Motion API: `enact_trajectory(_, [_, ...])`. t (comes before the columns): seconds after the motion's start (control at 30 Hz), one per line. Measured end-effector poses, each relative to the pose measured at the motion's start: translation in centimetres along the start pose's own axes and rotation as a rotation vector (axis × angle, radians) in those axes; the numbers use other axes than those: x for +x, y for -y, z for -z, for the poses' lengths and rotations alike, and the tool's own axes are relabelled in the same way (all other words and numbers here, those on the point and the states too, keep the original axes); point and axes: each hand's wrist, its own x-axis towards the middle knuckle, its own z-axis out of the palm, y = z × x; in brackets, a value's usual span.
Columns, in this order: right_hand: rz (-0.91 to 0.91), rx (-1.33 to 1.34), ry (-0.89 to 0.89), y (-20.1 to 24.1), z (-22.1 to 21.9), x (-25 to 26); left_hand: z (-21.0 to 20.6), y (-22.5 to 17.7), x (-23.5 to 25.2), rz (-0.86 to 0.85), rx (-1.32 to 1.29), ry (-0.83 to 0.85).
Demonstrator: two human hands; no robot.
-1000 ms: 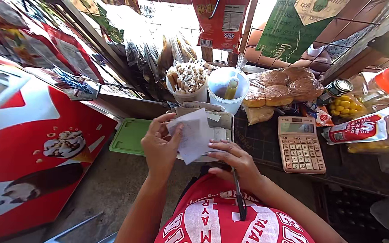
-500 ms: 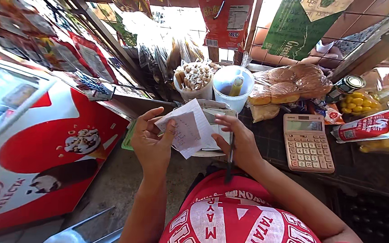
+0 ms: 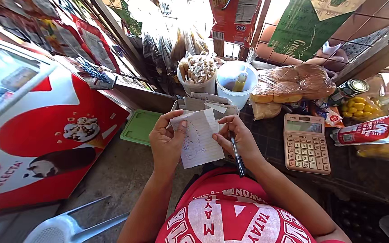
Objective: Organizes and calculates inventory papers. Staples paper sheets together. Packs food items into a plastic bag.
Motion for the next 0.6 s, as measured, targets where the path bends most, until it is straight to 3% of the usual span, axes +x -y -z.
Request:
enact_trajectory(0.27, [0.083, -0.056, -0.079, -0.6, 1.4, -0.8, -0.8, -0.1, -0.7, -0.021, -0.035, 0.038])
enact_trajectory(0.6, [0.044, 0.164, -0.048, -1.0, 2.6, -2.1, -2.4, -1.0, -1.8, -0.003, -0.033, 0.116])
